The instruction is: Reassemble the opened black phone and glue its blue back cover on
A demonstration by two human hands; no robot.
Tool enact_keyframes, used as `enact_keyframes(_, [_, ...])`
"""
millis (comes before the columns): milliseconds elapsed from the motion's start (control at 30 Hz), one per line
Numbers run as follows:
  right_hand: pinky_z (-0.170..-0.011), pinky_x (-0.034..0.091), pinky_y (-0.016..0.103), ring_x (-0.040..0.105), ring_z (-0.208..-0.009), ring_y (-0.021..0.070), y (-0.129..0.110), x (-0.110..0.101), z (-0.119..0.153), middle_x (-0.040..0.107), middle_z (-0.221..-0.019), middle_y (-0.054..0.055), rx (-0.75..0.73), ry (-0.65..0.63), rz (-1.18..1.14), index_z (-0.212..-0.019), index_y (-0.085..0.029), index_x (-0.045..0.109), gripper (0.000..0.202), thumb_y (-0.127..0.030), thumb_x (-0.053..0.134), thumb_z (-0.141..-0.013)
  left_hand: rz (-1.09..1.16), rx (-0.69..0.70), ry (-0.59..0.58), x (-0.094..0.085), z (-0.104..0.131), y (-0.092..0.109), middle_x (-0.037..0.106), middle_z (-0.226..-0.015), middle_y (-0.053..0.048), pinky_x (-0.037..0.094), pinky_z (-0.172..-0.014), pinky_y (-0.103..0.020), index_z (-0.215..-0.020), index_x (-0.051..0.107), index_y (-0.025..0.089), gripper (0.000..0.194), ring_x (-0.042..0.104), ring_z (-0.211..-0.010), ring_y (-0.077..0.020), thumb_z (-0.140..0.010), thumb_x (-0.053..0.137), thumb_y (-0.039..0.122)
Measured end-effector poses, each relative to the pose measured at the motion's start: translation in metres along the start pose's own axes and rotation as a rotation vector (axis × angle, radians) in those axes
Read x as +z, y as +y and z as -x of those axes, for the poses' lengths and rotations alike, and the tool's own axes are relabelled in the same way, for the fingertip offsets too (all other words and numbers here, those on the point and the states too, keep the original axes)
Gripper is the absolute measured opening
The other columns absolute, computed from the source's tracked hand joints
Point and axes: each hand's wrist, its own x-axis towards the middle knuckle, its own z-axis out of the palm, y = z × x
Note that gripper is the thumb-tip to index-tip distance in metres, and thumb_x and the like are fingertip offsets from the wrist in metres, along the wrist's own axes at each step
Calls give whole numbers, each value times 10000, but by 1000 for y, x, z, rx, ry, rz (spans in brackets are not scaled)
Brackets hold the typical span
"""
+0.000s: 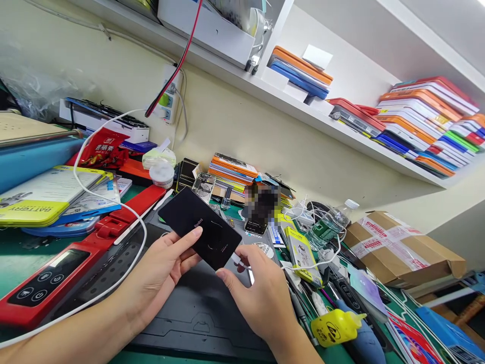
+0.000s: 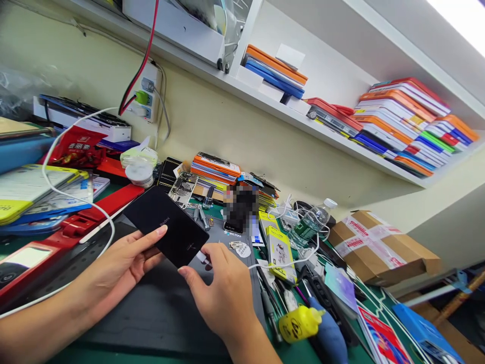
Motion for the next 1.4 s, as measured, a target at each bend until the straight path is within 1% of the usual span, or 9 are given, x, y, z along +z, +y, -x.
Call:
enact_keyframes(167, [-671, 468, 308, 648, -736, 198, 0, 0, 1, 690, -844, 2, 13, 1, -14, -997, -228, 638, 222, -282, 797, -852, 1, -1, 0, -2, 0, 0, 777, -1218, -143, 663, -838, -262, -1137, 774, 137, 198, 780, -1006, -221, -955, 696, 155])
enact_keyframes(367, [-676, 474, 311, 655, -740, 201, 0, -1, 1, 691, -848, 2, 16, -4, -20, -1001, -225, 644, 236, -278, 810, -842, 11, -3, 31, 1, 1, 1, 782, -1195, -156, 665, -840, -269, -1096, 773, 118, 167, 783, -988, -224, -946, 700, 128])
enact_keyframes(633, [-680, 479, 313, 661, -751, 202, 1, 0, 0, 696, -873, 12, 18, -10, -18, -1038, -229, 636, 238, -301, 783, -865, -18, 1, 12, 2, 0, 0, 776, -1224, -138, 667, -822, -262, -1144, 766, 146, 196, 779, -1007, -218, -973, 670, 147])
enact_keyframes(733, [-687, 471, 320, 653, -766, 205, 0, -2, 0, 691, -886, 21, -9, -23, -2, -1065, -226, 629, 192, -297, 715, -909, -27, 18, 11, 1, 0, 1, 771, -1242, -132, 664, -814, -254, -1155, 766, 158, 204, 773, -1034, -223, -971, 678, 163])
enact_keyframes(800, [-706, 470, 327, 650, -789, 208, 0, -3, 0, 688, -902, 28, -28, -41, 9, -1086, -225, 624, 150, -264, 641, -942, -30, 28, 18, 1, 0, 1, 768, -1252, -124, 662, -808, -244, -1168, 763, 170, 214, 770, -1046, -219, -972, 679, 167])
enact_keyframes(900, [-719, 467, 331, 649, -805, 212, 0, -3, -1, 686, -906, 35, -34, -57, 27, -1085, -226, 622, 151, -205, 578, -942, -26, 27, 23, 1, 0, 2, 771, -1247, -118, 661, -801, -240, -1188, 759, 180, 231, 772, -1041, -213, -970, 682, 166])
enact_keyframes(1033, [-709, 461, 327, 651, -803, 217, 2, -1, -2, 693, -909, 38, -38, -45, 50, -1070, -227, 624, 128, -219, 587, -948, -28, 21, 25, 1, 1, 1, 776, -1232, -125, 662, -765, -234, -1183, 761, 169, 228, 779, -1021, -218, -967, 686, 167])
enact_keyframes(1167, [-710, 460, 327, 657, -818, 219, 3, -1, -1, 700, -933, 32, -32, -55, 54, -1080, -240, 627, 108, -244, 577, -985, -22, 22, 16, 0, 0, 0, 775, -1234, -128, 664, -804, -257, -1198, 755, 165, 239, 776, -1033, -225, -972, 678, 160])
enact_keyframes(1400, [-696, 446, 324, 649, -808, 219, 6, -1, 0, 690, -895, 35, -61, -43, 58, -1046, -237, 624, 95, -234, 531, -1027, -41, 8, 23, 0, -1, 1, 767, -1245, -143, 664, -799, -259, -1185, 757, 146, 225, 770, -1048, -232, -976, 678, 178])
